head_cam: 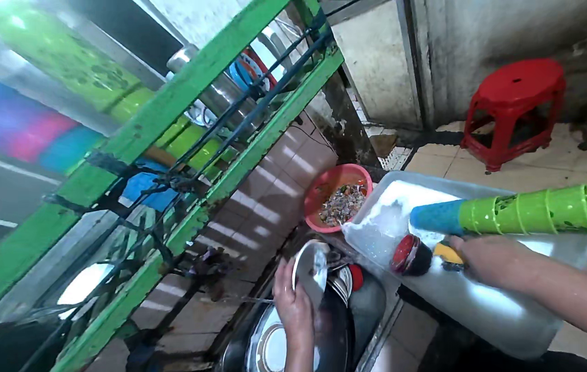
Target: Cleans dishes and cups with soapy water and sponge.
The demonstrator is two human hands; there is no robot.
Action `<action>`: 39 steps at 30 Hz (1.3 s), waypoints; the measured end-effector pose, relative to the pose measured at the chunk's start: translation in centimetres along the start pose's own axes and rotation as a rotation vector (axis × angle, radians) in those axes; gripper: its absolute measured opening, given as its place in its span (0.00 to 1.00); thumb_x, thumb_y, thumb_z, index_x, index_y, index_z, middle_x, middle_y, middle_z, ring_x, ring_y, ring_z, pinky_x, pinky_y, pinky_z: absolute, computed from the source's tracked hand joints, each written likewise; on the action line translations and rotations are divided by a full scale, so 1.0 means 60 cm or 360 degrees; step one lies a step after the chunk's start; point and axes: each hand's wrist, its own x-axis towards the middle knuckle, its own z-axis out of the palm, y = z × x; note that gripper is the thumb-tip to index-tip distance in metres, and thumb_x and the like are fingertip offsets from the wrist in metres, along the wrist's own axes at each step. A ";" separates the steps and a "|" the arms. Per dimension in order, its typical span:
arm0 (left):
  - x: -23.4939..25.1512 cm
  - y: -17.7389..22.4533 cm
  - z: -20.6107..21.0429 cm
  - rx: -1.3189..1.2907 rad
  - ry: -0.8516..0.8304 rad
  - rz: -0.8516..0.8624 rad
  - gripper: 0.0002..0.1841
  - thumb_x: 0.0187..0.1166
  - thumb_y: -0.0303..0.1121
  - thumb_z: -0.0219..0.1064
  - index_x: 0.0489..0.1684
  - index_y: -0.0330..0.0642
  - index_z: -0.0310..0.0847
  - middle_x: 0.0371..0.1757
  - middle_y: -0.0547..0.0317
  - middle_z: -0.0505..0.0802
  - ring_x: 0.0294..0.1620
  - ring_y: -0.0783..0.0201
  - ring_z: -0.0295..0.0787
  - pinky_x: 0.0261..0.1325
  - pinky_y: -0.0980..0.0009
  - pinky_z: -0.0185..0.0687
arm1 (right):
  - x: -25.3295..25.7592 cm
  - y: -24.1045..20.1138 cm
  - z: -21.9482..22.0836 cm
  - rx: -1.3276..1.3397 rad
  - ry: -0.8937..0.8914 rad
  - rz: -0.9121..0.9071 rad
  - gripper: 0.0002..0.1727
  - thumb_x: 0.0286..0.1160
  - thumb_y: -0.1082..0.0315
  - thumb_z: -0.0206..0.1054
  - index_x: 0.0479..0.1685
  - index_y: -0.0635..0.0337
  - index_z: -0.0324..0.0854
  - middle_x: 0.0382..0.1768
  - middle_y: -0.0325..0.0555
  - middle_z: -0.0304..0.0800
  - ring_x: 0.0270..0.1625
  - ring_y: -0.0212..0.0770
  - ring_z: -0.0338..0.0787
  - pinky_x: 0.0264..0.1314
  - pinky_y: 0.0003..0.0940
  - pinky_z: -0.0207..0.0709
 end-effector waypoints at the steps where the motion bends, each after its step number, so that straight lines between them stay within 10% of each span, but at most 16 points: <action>1: -0.019 -0.032 -0.007 0.0127 -0.0108 -0.0106 0.22 0.80 0.17 0.53 0.71 0.29 0.81 0.78 0.30 0.79 0.82 0.33 0.72 0.85 0.42 0.62 | 0.000 0.000 0.000 -0.0003 -0.0003 0.0007 0.29 0.76 0.62 0.70 0.76 0.56 0.72 0.58 0.59 0.88 0.59 0.63 0.89 0.59 0.61 0.82; 8: -0.185 -0.215 -0.036 0.0598 -0.0720 -0.1041 0.23 0.85 0.21 0.54 0.78 0.39 0.78 0.75 0.34 0.84 0.77 0.35 0.79 0.80 0.40 0.68 | -0.005 0.000 0.005 -0.0064 0.0042 0.0007 0.26 0.76 0.60 0.71 0.73 0.53 0.75 0.54 0.55 0.90 0.56 0.60 0.91 0.56 0.60 0.83; 18: -0.326 -0.294 0.014 -0.0694 0.0225 -0.2004 0.29 0.86 0.22 0.54 0.89 0.36 0.56 0.80 0.29 0.73 0.74 0.38 0.74 0.73 0.41 0.72 | 0.005 0.000 0.006 -0.0098 -0.0037 0.0107 0.30 0.74 0.57 0.74 0.76 0.55 0.74 0.53 0.58 0.90 0.56 0.61 0.91 0.57 0.61 0.82; 39: 0.010 0.059 0.006 -0.1722 0.0096 -0.1679 0.19 0.87 0.26 0.52 0.76 0.37 0.68 0.57 0.38 0.87 0.52 0.49 0.90 0.52 0.48 0.88 | -0.002 0.002 0.006 -0.0036 0.0059 0.0032 0.28 0.75 0.61 0.72 0.75 0.53 0.74 0.52 0.56 0.90 0.57 0.62 0.91 0.58 0.61 0.82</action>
